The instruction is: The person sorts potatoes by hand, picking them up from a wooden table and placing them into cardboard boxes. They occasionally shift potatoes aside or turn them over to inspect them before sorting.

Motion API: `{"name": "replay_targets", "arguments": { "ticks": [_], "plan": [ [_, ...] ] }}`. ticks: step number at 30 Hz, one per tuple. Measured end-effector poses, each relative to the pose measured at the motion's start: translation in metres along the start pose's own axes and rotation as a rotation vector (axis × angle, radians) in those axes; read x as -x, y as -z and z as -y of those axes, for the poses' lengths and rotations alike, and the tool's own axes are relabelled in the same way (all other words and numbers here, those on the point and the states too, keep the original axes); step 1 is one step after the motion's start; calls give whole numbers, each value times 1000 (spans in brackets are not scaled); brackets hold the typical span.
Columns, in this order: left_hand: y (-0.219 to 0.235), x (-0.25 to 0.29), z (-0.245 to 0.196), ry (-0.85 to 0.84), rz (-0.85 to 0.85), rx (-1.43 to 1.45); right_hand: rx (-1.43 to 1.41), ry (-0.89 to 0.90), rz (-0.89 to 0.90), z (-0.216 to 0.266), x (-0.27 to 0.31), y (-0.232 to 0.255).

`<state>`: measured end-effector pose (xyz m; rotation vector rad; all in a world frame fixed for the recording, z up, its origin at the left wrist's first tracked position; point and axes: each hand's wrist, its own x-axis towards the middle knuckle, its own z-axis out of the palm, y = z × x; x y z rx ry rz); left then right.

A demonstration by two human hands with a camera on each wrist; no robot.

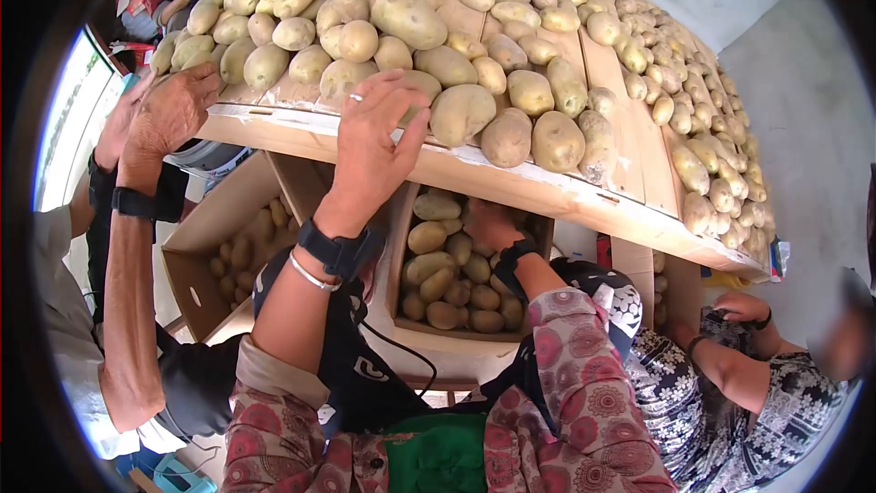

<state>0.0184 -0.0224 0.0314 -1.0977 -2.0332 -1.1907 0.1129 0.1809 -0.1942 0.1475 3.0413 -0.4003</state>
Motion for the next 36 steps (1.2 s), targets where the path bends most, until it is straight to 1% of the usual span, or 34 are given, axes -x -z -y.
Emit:
{"name": "replay_targets", "arguments": {
  "ticks": [1, 2, 4, 5, 7, 8, 10, 11, 13, 14, 16, 17, 19, 20, 22, 24, 26, 28, 29, 30, 31, 32, 34, 35, 36],
  "plan": [
    [0, 1, -1, -3, -3, 2, -7, -36, -10, 2, 1, -1],
    [1, 2, -1, 14, 3, -6, -5, -35, -15, 1, -2, 1],
    [5, 0, 2, 26, 12, -19, -3, -59, 184, -1, -7, 3],
    [5, 0, 3, 25, 11, -3, -4, -63, 183, -2, -6, 3],
    [1, 2, 0, 31, 21, 31, -13, -70, -25, -6, 8, 4],
    [0, 1, -2, 25, 25, 26, -14, -79, -23, -9, 13, 6],
    [-1, -1, -4, 11, 26, 20, -94, -51, -40, -7, 19, 27],
    [-3, -2, -5, 11, 34, 22, -90, -56, -44, -6, 21, 38],
    [-11, 0, -9, 11, 47, 37, -201, -255, 513, -5, 31, 51],
    [-15, 0, -9, -4, 53, 45, -202, -260, 509, -12, 36, 40],
    [-20, 0, -11, -29, 58, 47, -120, -98, 311, -28, 46, 0],
    [-23, 0, -14, -17, 75, 60, -123, -101, 302, -29, 52, -10],
    [-32, -2, -21, -11, 97, 89, -288, 34, 135, -18, 67, -7],
    [-35, -2, -22, -14, 95, 97, -289, 26, 133, -19, 69, -2],
    [-38, -3, -20, -18, 92, 101, -551, 72, 380, 22, 72, 86],
    [-45, -5, -18, -57, 42, 99, -773, 210, 249, 40, 86, 160],
    [-48, -6, -20, -48, 29, 95, -994, 261, 114, 33, 105, 213],
    [-47, -7, -19, -50, 22, 74, -1352, 98, -126, 18, 127, 248],
    [-47, -5, -20, -27, 49, 63, -1365, 44, -319, -1, 131, 253],
    [-50, -3, -22, -2, 79, 56, -1318, 26, -602, -29, 125, 245],
    [-53, -1, -22, -2, 88, 62, -1131, -155, -808, -36, 126, 249],
    [-54, 0, -21, -14, 89, 59, -840, -250, -915, -57, 124, 242],
    [-55, -2, -21, -30, 92, 47, -740, -313, -937, -74, 123, 241],
    [-55, -3, -23, -20, 104, 44, -746, -313, -938, -79, 120, 238],
    [-56, -3, -25, -8, 115, 44, -557, -288, -935, -76, 117, 240]
  ]
}}
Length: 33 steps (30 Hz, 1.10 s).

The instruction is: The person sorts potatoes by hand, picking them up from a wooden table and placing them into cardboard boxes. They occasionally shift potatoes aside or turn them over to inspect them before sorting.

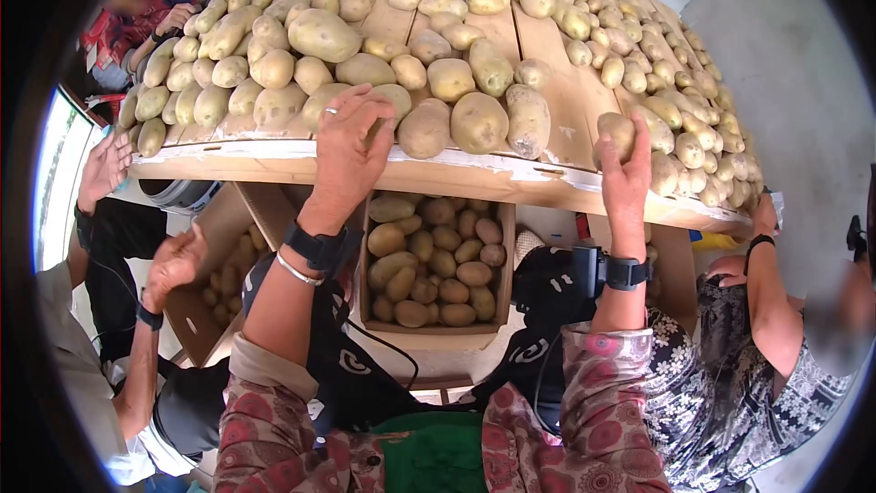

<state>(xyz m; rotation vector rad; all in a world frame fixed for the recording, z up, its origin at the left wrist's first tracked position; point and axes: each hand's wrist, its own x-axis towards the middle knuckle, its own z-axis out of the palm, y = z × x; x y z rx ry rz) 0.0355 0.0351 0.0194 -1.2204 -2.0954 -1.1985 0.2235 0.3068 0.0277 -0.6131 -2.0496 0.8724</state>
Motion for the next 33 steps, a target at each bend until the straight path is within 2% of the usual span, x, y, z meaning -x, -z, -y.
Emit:
{"name": "replay_targets", "arguments": {
  "ticks": [1, 2, 4, 5, 9, 11, 14, 16, 18, 22, 24, 27, 32, 33],
  "plan": [
    [-2, 0, -1, 3, 3, 3, 156, 101, 5, 3, 1, -1],
    [-3, 1, -1, -4, -4, -8, 160, 95, 4, 7, 6, -5],
    [-6, -2, 0, -22, -12, -26, 671, 93, 224, 19, 16, -19],
    [-7, -2, 0, -17, -7, -23, 510, 93, 266, 16, 18, -20],
    [-7, 0, -5, -1, 16, -22, 401, 117, 340, 10, 13, -16],
    [-7, -1, -5, -9, 17, -20, 119, -110, 312, 14, 13, -13],
    [-4, -1, -3, -11, 13, -24, 26, -177, 364, -3, 4, -3],
    [-5, 0, -2, -7, 14, -25, 63, -144, 411, -1, 2, 0],
    [-4, 0, 1, -35, -27, -19, -31, -260, 465, 8, 3, 1],
    [-1, 3, 2, -11, -16, -3, -77, -388, 454, 8, 1, -2],
    [2, 2, 1, 8, 16, -3, -74, -234, 338, 0, 3, -8],
    [1, 3, 0, -19, 3, -12, 30, -188, 292, -3, 1, -16],
    [-8, 9, 11, -47, 35, -47, 185, -152, 320, -17, -1, -14],
    [-6, 8, 12, -80, 44, -48, 164, -222, 366, -13, -2, -13]
  ]
}}
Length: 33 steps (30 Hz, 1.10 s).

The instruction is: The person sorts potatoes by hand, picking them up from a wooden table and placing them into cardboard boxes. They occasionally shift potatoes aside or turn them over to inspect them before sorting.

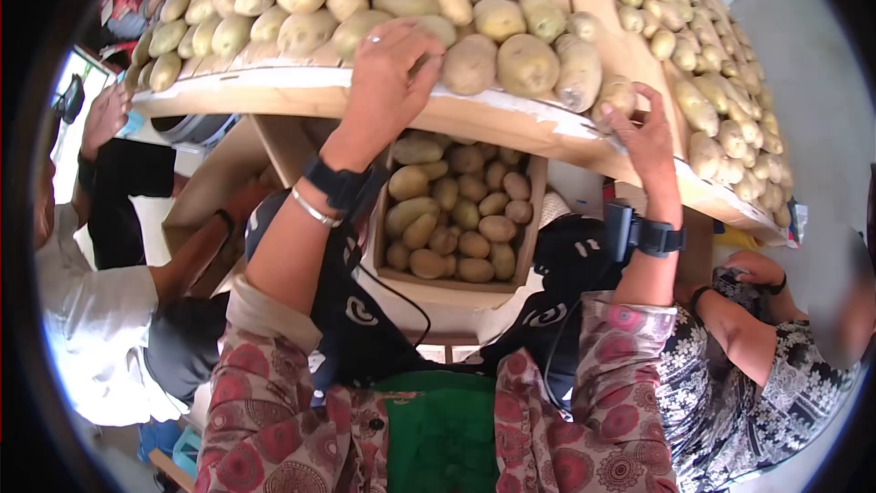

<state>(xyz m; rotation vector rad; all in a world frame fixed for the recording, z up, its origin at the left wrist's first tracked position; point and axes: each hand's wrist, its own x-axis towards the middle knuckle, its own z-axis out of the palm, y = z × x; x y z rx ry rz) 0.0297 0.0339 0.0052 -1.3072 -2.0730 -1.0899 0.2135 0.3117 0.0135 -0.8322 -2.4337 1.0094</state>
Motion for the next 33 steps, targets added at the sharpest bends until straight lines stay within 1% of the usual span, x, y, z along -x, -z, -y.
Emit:
{"name": "replay_targets", "arguments": {
  "ticks": [1, 2, 3, 4, 6, 7, 9, 10, 11, 12, 13, 14, 15, 16, 17, 18, 19, 20, 21, 22, 23, 24, 25, 26, 27, 29, 30, 32, 33],
  "plan": [
    [1, 0, -1, 15, 10, -15, -32, 56, -17, -1, 2, -1],
    [1, -1, -3, 9, -19, -24, 59, 133, -129, -8, 0, -2],
    [1, 0, -4, 6, -49, -28, 155, 209, -242, -3, 2, -5],
    [0, 0, -3, 21, -46, -12, 156, 210, -229, 1, 5, -5],
    [1, -1, -1, 24, -47, -21, -62, 213, -402, 17, 14, 0],
    [2, -1, 1, 21, -48, -31, -63, 213, -394, 21, 17, -3],
    [3, 0, 3, 12, -65, -29, -457, 308, -153, 29, 26, -14],
    [4, 0, 4, -11, -86, -19, -535, 332, -2, 44, 37, -32],
    [3, 0, 5, -9, -82, -24, -540, 338, 141, 55, 48, -54],
    [3, 0, 5, -16, -91, -20, -418, 318, 340, 61, 59, -71],
    [4, 2, 6, -22, -103, -16, -336, 311, 502, 69, 71, -90],
    [6, 5, 6, -20, -104, -17, -203, 427, 564, 67, 80, -115],
    [8, 5, 6, -10, -106, -60, -88, 673, 575, 51, 88, -146],
    [7, 1, 5, -12, -118, -94, -204, 850, 578, 20, 101, -181],
    [8, -1, 4, -37, -138, -77, -153, 936, 510, 15, 117, -198],
    [12, 0, 4, -2, -113, -32, -96, 1024, 442, 13, 132, -211],
    [15, 0, 5, 30, -85, 9, 252, 971, 606, 9, 142, -225],
    [18, -2, 4, 0, -102, 20, 363, 1029, 582, 9, 151, -225],
    [21, -1, 2, 29, -84, 27, 378, 1026, 555, 8, 158, -227],
    [24, 0, 0, 64, -62, 33, 463, 1001, 490, 6, 165, -231],
    [27, 1, -2, 50, -65, 41, 545, 975, 430, 3, 170, -236],
    [30, 1, -2, 79, -74, 37, 551, 974, 419, 2, 170, -241],
    [33, 2, -2, 110, -84, 28, 542, 856, 499, 2, 169, -247],
    [37, 2, 0, 104, -76, 11, 529, 740, 578, 1, 167, -253],
    [40, 2, 1, 100, -81, 7, 529, 745, 573, 4, 165, -253],
    [43, 4, 2, 128, -84, 15, 621, 823, 602, 5, 161, -249],
    [44, 4, 3, 124, -85, 16, 622, 823, 599, 9, 158, -248],
    [46, 4, 4, 133, -82, 13, 672, 643, 881, 18, 153, -248],
    [47, 4, 4, 129, -81, 14, 671, 640, 878, 15, 155, -256]
  ]
}}
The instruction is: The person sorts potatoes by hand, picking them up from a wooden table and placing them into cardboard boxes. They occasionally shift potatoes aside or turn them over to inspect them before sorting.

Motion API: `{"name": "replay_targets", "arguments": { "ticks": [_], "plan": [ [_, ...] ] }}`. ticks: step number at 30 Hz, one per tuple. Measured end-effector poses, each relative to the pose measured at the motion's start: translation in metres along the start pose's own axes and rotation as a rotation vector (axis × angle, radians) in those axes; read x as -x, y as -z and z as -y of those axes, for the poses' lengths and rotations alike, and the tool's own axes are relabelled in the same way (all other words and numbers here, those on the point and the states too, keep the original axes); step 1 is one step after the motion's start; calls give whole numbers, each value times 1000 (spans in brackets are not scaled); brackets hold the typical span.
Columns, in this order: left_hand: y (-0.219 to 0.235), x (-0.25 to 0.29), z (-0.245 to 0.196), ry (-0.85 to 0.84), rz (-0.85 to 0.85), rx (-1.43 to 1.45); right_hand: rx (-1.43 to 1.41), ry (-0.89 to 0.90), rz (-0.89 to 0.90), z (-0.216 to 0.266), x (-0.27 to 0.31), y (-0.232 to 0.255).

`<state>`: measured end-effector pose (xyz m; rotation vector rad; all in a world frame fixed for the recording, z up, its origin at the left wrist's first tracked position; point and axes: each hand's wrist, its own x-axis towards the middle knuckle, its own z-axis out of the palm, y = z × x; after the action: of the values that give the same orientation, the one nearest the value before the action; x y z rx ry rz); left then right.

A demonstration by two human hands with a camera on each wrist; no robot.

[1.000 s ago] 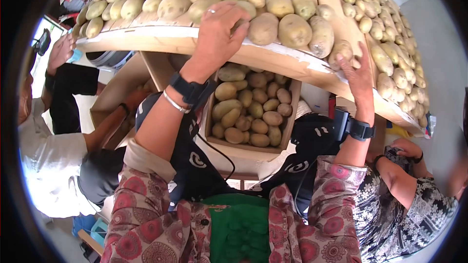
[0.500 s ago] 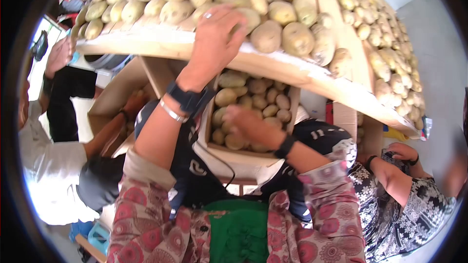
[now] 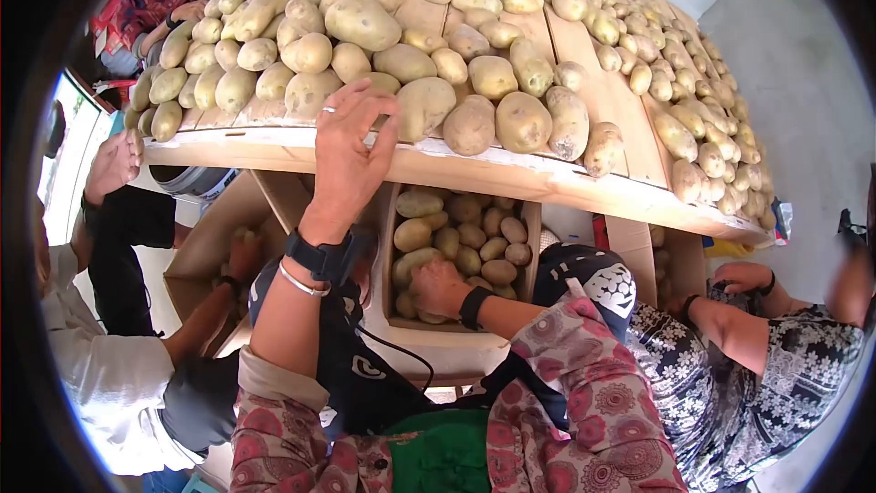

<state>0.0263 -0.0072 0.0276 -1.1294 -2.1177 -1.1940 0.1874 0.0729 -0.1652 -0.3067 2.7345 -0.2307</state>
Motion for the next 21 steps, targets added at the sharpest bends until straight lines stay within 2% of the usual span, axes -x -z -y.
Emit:
{"name": "replay_targets", "arguments": {
  "ticks": [3, 5, 9, 11, 12, 14, 16, 17, 18, 19, 20, 21],
  "plan": [
    [-4, 1, -4, 16, 7, -11, -61, -2, -27, 1, -7, -22],
    [-6, 1, -5, 17, 28, -9, -152, 24, -294, 2, -8, -23],
    [-11, -4, -9, 5, 44, -10, -211, 123, -333, -10, -5, -3],
    [-12, -5, -6, -16, 38, 27, -302, 183, -271, -14, -2, 17],
    [-11, -6, -4, -14, 43, 29, -307, 180, -270, -16, 1, 36],
    [-8, -10, 2, -14, 11, 5, -473, 163, -14, -25, 12, 92],
    [-5, -12, 7, -6, -42, 14, -643, 256, -90, -52, 44, 157],
    [-3, -12, 12, 28, -80, 46, -848, 177, -1, -70, 64, 189],
    [-2, -11, 14, 66, -117, 79, -862, 119, -191, -84, 87, 212],
    [-3, -10, 14, 69, -118, 79, -1287, 199, -422, -102, 106, 213],
    [-4, -8, 14, 102, -109, 81, -1484, 193, -552, -132, 122, 217],
    [-6, -8, 13, 131, -100, 82, -1756, 121, -970, -170, 128, 199]
  ]
}}
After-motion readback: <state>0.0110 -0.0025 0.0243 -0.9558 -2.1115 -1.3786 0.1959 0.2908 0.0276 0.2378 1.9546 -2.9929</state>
